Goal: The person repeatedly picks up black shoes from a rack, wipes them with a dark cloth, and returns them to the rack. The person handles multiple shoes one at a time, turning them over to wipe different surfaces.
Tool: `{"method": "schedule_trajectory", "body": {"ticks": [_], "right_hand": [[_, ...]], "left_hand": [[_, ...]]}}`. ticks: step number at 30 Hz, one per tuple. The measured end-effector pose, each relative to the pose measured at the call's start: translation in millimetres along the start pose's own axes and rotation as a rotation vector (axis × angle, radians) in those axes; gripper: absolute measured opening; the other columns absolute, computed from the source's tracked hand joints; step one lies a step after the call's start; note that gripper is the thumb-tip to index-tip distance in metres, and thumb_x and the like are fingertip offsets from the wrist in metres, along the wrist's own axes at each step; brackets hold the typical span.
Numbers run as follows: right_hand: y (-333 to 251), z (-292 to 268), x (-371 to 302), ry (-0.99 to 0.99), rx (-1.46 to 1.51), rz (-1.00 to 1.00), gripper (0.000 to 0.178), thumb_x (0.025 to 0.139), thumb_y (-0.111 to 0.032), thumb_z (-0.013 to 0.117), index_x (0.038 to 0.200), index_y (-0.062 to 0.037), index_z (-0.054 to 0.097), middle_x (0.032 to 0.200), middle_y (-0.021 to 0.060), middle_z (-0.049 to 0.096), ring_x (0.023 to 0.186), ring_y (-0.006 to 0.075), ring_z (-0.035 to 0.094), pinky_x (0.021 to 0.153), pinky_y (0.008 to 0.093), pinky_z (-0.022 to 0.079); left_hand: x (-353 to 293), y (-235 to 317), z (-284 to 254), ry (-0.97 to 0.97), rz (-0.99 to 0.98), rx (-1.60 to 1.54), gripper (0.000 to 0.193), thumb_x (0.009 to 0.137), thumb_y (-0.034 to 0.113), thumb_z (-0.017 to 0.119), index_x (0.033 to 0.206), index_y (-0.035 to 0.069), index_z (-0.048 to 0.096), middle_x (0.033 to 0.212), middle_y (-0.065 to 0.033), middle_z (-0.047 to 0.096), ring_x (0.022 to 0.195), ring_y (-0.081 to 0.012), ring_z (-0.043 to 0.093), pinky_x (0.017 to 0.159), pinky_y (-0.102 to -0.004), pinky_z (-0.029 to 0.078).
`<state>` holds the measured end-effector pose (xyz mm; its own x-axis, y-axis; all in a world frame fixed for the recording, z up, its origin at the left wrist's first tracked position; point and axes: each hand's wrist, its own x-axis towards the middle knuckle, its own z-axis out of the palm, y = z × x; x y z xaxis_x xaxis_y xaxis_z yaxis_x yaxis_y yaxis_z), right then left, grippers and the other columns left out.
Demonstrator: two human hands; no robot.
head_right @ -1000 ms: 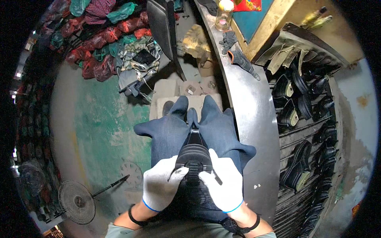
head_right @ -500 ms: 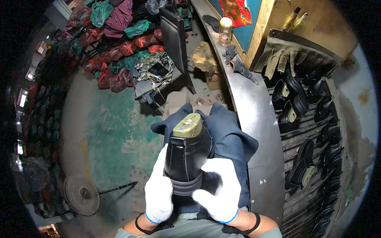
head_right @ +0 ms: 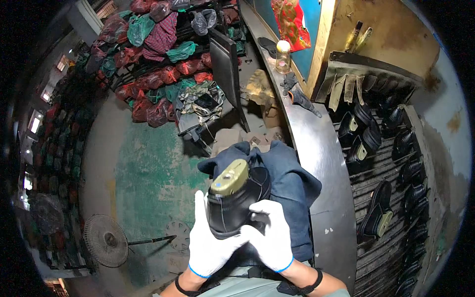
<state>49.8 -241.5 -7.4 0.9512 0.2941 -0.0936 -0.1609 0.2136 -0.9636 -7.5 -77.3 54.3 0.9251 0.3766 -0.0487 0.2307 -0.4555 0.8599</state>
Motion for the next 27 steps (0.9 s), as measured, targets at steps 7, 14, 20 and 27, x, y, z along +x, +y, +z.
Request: {"method": "schedule_trajectory", "body": {"ticks": [7, 14, 20, 27], "right_hand": [[10, -48, -4, -0.198, 0.93, 0.448, 0.09, 0.11, -0.042, 0.069, 0.18, -0.0118, 0.022, 0.175, 0.0229, 0.038, 0.154, 0.0369, 0.053, 0.125, 0.0526, 0.048], [72, -85, -6, -0.176, 1.259, 0.574, 0.085, 0.088, -0.038, 0.066, 0.16, 0.0052, 0.053, 0.15, 0.0313, 0.067, 0.13, 0.0436, 0.073, 0.115, 0.0537, 0.059], [59, -70, 5, -0.256, 1.321, 0.454, 0.109, 0.095, -0.082, 0.067, 0.166, -0.0032, 0.045, 0.155, 0.0227, 0.06, 0.13, 0.0415, 0.067, 0.107, 0.0606, 0.06], [62, -93, 16, -0.249, 1.254, 0.326, 0.122, 0.084, -0.083, 0.079, 0.17, -0.005, 0.038, 0.157, 0.0194, 0.057, 0.133, 0.0406, 0.065, 0.111, 0.0632, 0.058]], "left_hand": [[-14, -33, 21, 0.051, 0.425, 0.296, 0.103, 0.072, 0.019, 0.099, 0.155, -0.015, 0.05, 0.14, -0.0322, 0.07, 0.126, -0.0489, 0.072, 0.111, -0.0482, 0.058], [0, -27, 30, -0.535, 0.909, 0.275, 0.051, 0.096, 0.035, 0.083, 0.138, 0.008, 0.072, 0.144, -0.0202, 0.071, 0.134, -0.039, 0.068, 0.118, -0.0683, 0.045], [-5, -50, 27, -0.244, 0.692, -0.172, 0.053, 0.099, 0.04, 0.079, 0.127, -0.005, 0.077, 0.132, -0.026, 0.076, 0.121, -0.0474, 0.073, 0.109, -0.0592, 0.054], [3, -47, 28, -0.235, 0.575, -0.136, 0.055, 0.097, 0.034, 0.078, 0.135, -0.005, 0.074, 0.144, -0.0268, 0.072, 0.133, -0.0454, 0.069, 0.116, -0.0533, 0.052]]}}
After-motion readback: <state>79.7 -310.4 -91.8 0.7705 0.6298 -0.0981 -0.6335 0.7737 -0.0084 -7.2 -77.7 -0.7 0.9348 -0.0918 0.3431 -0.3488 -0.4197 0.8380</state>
